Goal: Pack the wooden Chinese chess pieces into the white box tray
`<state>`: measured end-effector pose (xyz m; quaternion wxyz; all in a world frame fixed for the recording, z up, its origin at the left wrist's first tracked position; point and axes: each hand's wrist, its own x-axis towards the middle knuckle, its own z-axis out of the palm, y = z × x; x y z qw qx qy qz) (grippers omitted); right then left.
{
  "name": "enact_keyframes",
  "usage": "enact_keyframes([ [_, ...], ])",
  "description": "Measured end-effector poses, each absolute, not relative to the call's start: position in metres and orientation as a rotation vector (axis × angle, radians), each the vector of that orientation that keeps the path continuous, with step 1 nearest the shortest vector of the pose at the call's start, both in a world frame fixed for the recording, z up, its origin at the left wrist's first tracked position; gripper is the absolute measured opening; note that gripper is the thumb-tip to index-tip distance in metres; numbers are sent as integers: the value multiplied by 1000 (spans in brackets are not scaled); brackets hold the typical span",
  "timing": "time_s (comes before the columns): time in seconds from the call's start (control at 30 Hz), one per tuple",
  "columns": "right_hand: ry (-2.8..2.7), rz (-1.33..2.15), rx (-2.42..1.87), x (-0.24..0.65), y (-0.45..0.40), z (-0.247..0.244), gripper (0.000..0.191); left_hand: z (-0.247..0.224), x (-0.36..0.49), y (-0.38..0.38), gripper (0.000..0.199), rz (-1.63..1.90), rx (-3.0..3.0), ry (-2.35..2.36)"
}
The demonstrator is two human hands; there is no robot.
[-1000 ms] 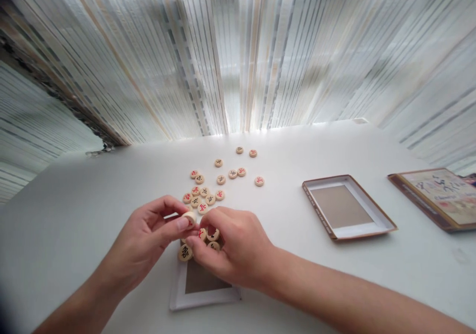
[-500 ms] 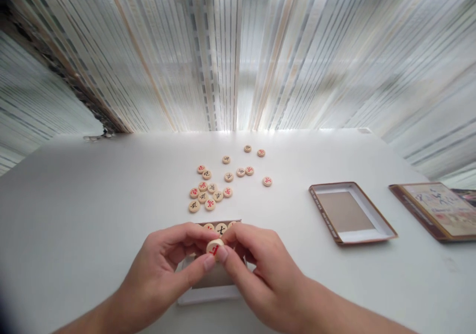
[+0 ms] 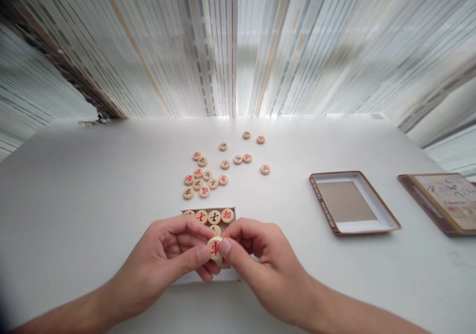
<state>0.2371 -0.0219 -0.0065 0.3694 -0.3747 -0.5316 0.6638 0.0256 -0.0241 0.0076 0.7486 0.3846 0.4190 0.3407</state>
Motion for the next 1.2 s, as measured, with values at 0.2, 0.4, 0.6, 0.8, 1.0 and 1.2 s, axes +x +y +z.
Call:
enact_keyframes([
  [0.2, -1375, 1684, -984, 236, -21, -2, 21, 8, 27, -25, 17, 749, 834, 912],
  [0.4, -1378, 1674, -1006, 235, -24, -1, 21, 9, 28, -29, 15, 785, 891, 919],
  [0.6, -1285, 1716, -1029, 233, -28, -3, 19, 11, 31, -33, 4, 867, 951, 864],
  [0.8, -1078, 1876, -1020, 233, -27, -2, 24, 11, 33, -30, 14, 903, 934, 812],
  [1.0, -911, 2012, -899, 234, -21, -6, 25, 8, 31, -29, 33, 879, 932, 751],
  [1.2, -850, 2083, -831, 236, -20, -9, 22, 8, 32, -27, 42, 873, 871, 718],
])
